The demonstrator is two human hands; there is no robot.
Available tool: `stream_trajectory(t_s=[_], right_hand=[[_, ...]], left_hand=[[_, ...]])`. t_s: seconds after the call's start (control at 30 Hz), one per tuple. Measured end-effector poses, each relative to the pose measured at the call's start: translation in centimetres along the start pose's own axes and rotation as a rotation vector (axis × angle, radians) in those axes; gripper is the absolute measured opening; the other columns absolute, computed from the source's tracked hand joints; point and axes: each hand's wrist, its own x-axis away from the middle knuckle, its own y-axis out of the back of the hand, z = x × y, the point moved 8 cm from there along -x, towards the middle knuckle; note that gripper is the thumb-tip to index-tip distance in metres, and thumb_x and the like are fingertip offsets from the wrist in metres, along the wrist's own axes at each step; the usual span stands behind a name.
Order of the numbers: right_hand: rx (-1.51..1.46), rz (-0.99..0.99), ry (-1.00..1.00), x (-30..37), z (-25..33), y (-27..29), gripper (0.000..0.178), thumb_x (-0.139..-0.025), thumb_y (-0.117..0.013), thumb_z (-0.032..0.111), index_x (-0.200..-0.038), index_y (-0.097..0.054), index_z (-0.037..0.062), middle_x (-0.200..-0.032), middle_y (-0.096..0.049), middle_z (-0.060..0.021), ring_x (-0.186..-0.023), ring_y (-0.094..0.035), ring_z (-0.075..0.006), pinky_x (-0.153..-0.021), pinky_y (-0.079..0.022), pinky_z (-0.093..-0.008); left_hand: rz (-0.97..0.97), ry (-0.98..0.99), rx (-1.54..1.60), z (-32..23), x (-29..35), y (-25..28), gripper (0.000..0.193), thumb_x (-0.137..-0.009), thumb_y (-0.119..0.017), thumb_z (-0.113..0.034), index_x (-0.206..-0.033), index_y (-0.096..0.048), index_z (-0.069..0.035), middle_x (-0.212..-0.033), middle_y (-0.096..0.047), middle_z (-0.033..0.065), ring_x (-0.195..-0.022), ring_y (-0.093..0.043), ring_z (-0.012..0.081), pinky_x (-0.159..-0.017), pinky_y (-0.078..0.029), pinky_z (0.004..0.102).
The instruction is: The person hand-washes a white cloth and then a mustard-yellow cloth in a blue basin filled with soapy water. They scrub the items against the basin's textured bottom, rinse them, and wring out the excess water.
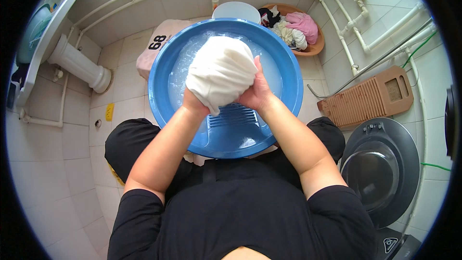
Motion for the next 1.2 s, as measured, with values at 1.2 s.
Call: stream_trajectory(t_s=[1.2], right_hand=[[0.194, 0.085, 0.165, -0.4, -1.0, 0.1, 0.045, -0.081, -0.05, 0.026, -0.115, -0.052, -0.0022, -0.114, -0.057, -0.0145, -0.102, -0.056, -0.0238, -0.09, -0.044, -0.0329]], left_hand=[[-0.177, 0.398, 0.336, 4.9, 2.6, 6.8, 0.045, -0.093, -0.038, -0.034, -0.128, -0.041, -0.006, -0.124, -0.051, 0.0128, -0.11, -0.053, 0.0238, -0.093, -0.045, 0.0381]])
